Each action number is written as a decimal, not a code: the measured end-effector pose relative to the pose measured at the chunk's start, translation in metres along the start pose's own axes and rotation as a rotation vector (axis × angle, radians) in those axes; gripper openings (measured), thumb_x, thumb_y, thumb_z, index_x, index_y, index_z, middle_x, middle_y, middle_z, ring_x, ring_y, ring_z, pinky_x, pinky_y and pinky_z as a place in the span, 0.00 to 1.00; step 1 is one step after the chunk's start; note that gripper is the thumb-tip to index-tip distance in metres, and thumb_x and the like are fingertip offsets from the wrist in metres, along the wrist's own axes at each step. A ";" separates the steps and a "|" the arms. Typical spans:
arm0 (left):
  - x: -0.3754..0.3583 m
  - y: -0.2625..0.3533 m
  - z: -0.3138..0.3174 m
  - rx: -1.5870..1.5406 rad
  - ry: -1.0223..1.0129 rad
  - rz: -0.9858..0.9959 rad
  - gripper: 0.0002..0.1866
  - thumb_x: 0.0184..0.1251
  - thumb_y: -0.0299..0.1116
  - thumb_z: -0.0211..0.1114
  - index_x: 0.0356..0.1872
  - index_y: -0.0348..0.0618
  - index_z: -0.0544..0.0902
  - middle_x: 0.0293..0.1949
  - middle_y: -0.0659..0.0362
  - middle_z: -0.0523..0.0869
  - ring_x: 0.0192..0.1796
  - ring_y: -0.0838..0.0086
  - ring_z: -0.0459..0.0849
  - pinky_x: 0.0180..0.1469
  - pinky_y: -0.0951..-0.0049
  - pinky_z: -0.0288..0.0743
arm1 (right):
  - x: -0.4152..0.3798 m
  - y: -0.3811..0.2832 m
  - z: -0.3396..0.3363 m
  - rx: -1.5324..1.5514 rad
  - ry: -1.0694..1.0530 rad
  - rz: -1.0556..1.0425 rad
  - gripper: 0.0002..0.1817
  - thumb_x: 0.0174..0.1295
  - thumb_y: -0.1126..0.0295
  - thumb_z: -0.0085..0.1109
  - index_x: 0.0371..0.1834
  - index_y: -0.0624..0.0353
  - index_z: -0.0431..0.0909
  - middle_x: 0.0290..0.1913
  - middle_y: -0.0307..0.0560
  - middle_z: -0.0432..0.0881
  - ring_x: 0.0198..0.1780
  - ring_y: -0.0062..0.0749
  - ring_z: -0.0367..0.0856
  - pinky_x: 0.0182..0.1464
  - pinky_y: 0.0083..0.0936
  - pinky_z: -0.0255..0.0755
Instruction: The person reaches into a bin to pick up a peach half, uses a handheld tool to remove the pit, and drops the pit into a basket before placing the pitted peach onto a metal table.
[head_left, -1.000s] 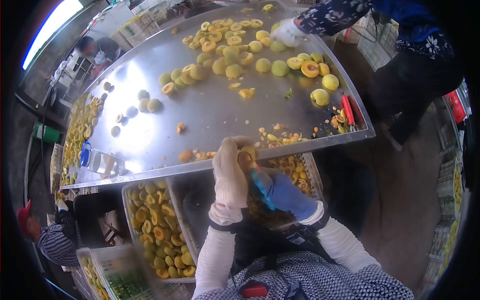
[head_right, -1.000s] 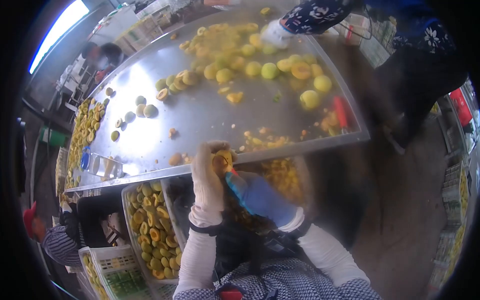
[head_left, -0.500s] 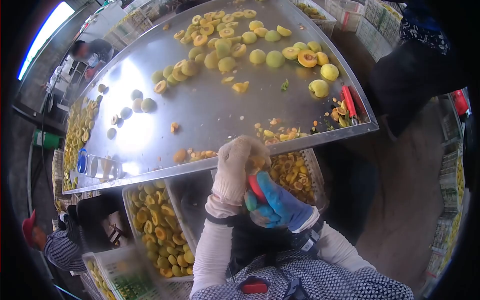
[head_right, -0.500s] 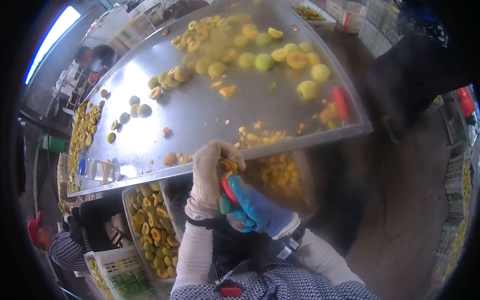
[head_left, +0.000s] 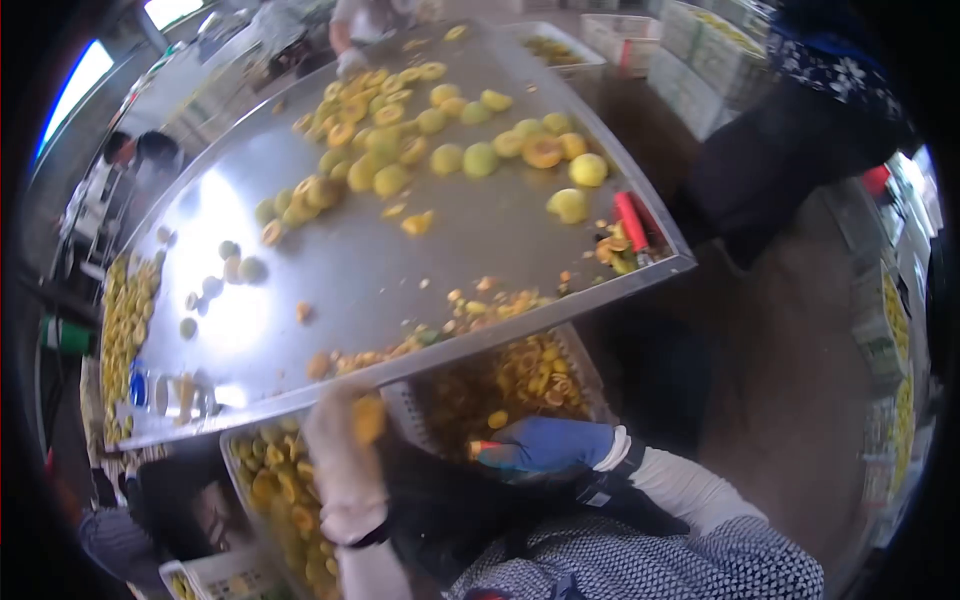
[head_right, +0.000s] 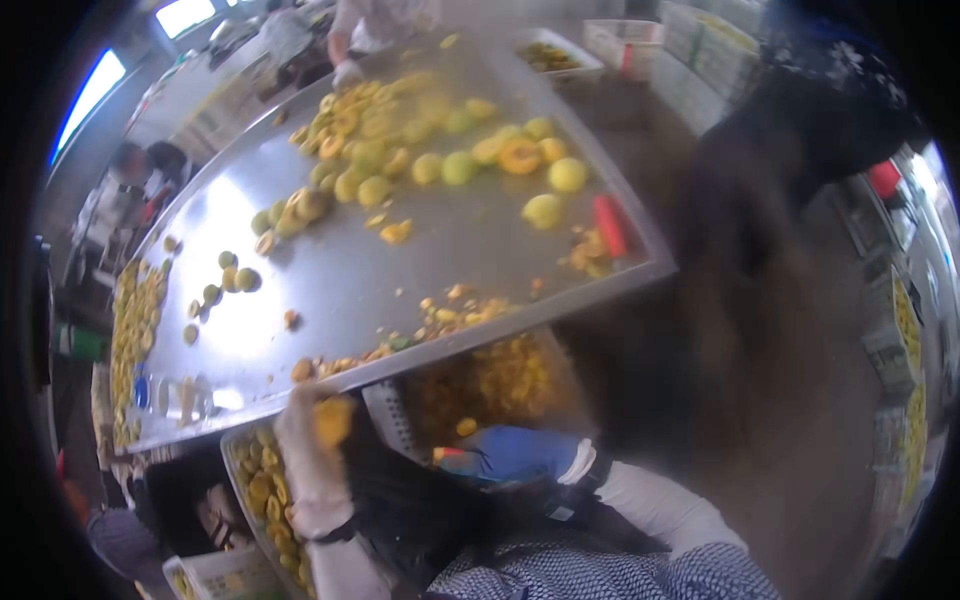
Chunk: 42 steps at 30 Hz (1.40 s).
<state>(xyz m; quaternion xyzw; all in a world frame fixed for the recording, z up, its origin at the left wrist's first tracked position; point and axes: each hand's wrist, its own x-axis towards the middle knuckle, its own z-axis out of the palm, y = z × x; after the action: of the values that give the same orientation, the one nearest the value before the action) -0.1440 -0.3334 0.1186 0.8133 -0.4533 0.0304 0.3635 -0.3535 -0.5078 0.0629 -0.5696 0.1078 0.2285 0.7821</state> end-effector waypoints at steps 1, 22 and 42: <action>-0.013 -0.014 -0.018 0.347 0.078 0.074 0.08 0.68 0.22 0.62 0.44 0.37 0.86 0.38 0.48 0.89 0.43 0.57 0.89 0.50 0.60 0.80 | -0.009 -0.005 -0.003 -0.052 0.126 -0.001 0.36 0.78 0.33 0.45 0.33 0.57 0.81 0.23 0.32 0.70 0.23 0.17 0.67 0.28 0.17 0.60; 0.298 -0.066 0.177 0.301 -0.132 -0.085 0.48 0.57 0.52 0.81 0.78 0.51 0.69 0.79 0.39 0.62 0.75 0.37 0.69 0.77 0.54 0.67 | 0.022 -0.135 -0.303 -0.576 1.131 0.125 0.25 0.64 0.54 0.72 0.52 0.65 0.81 0.49 0.60 0.86 0.53 0.47 0.86 0.53 0.42 0.78; 0.286 -0.204 0.049 0.607 -0.112 -0.321 0.46 0.57 0.43 0.82 0.77 0.52 0.70 0.71 0.48 0.73 0.69 0.48 0.77 0.72 0.51 0.74 | 0.115 -0.136 -0.299 -1.195 1.049 -0.218 0.35 0.63 0.51 0.73 0.67 0.58 0.71 0.47 0.63 0.88 0.49 0.62 0.88 0.52 0.46 0.81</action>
<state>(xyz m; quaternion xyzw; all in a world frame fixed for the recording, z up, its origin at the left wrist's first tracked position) 0.1645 -0.5021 0.0757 0.9457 -0.3090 0.0617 0.0798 -0.1601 -0.7955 0.0297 -0.9325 0.2646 -0.1278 0.2101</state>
